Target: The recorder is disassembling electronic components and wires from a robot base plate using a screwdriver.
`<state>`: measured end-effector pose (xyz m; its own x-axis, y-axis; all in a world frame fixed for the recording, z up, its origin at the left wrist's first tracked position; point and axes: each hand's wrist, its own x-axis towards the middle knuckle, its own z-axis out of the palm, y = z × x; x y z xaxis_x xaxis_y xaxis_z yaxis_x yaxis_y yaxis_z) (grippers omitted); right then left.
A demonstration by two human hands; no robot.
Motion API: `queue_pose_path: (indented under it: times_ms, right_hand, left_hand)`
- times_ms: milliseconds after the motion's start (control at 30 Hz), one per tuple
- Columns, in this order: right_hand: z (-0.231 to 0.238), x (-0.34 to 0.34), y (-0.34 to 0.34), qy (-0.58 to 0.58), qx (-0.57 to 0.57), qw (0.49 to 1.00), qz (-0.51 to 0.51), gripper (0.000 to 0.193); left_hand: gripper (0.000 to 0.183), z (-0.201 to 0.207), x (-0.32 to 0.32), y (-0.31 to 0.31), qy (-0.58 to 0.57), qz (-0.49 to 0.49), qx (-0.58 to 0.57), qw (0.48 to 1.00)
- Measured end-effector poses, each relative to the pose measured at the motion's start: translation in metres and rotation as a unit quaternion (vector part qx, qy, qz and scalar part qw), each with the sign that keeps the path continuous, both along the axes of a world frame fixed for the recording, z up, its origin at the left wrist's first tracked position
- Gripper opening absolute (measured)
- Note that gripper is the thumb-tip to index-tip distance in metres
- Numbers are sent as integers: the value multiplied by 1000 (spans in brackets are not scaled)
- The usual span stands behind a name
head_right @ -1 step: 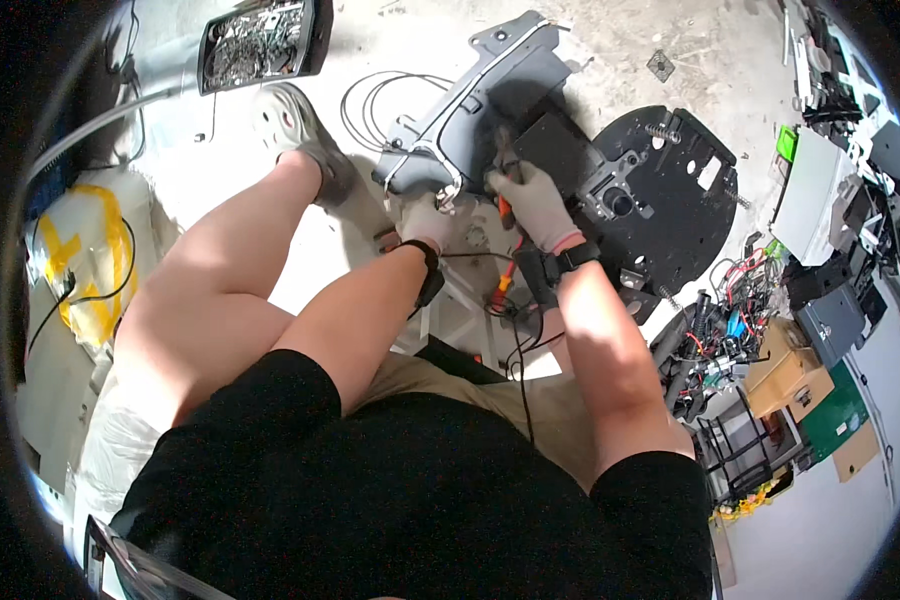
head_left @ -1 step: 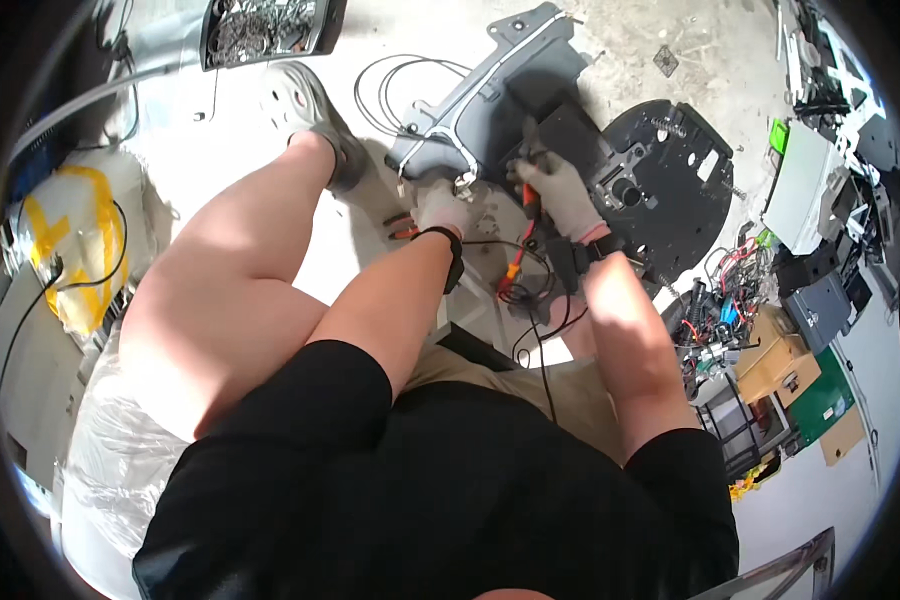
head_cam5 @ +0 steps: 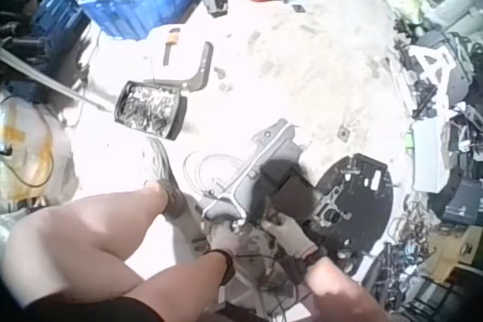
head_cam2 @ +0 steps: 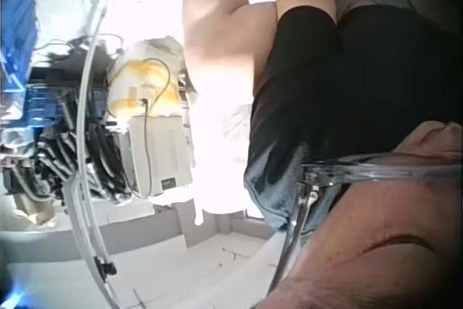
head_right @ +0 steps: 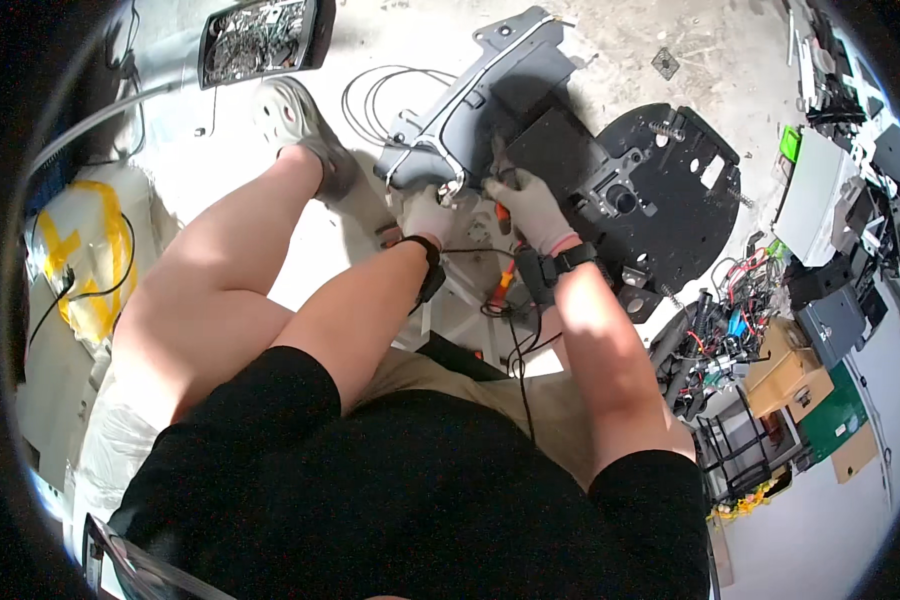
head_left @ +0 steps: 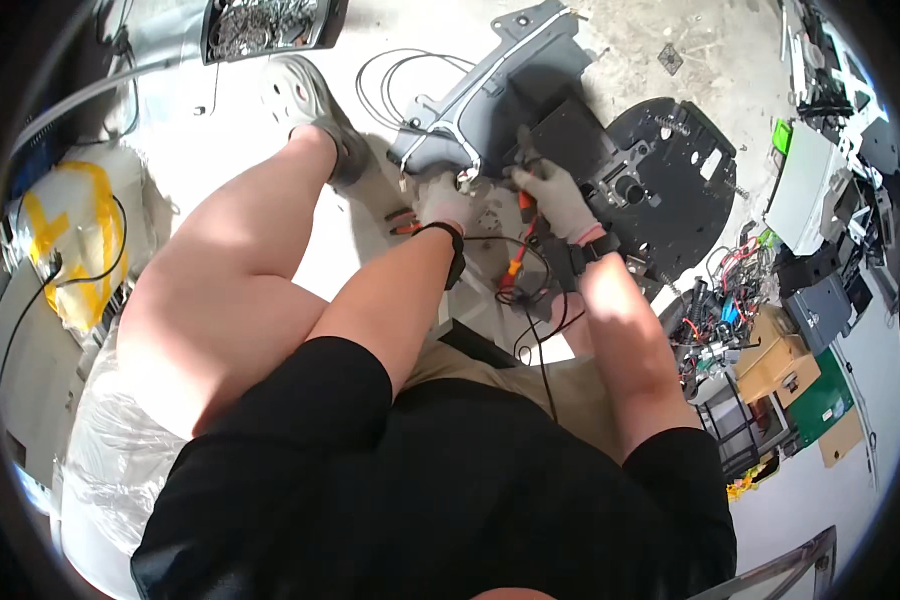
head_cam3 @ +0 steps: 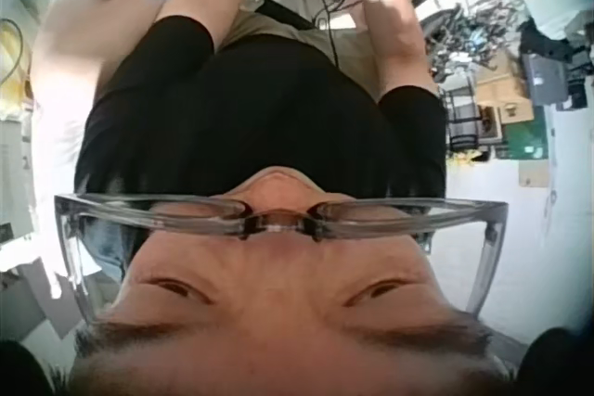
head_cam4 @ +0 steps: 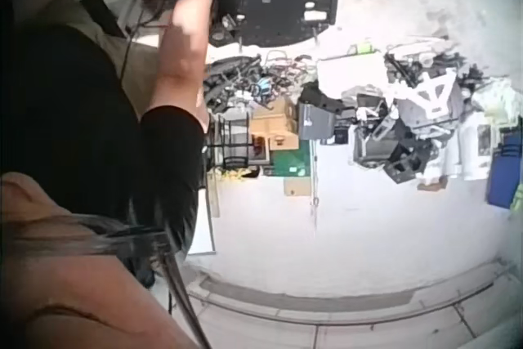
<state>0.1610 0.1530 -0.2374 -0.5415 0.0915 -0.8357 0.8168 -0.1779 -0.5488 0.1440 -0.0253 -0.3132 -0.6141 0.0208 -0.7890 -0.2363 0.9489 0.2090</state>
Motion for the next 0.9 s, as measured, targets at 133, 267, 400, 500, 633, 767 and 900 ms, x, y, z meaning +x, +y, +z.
queue_pose_path:
  times_ms: [133, 267, 400, 500, 633, 767, 900]
  right_hand:
    - [-31, 24, -32, -78, -23, 995, 66, 30]
    - [-43, 19, -43, -116, -3, 979, 170, 29]
    - [-107, 51, -27, 8, 14, 973, 229, 30]
    - [-100, 26, -30, -117, -51, 970, 206, 35]
    - [-97, 24, -24, -65, -9, 955, 289, 41]
    - [-95, 23, -24, 18, 58, 909, 413, 29]
    - [-80, 5, -19, 48, 42, 859, 508, 24]
  left_hand:
    - [42, -13, -2, 2, 24, 47, 67, 996]
    - [43, -38, 0, -3, 1, 168, 148, 975]
    - [45, -46, -3, 7, -22, 205, 162, 965]
    - [45, -63, -6, -6, -28, 198, 144, 969]
    - [45, -56, -9, 6, -55, 183, 100, 977]
    - [41, -57, -8, 2, -41, 198, 119, 972]
    - [47, -48, -10, 3, -42, 190, 108, 975]
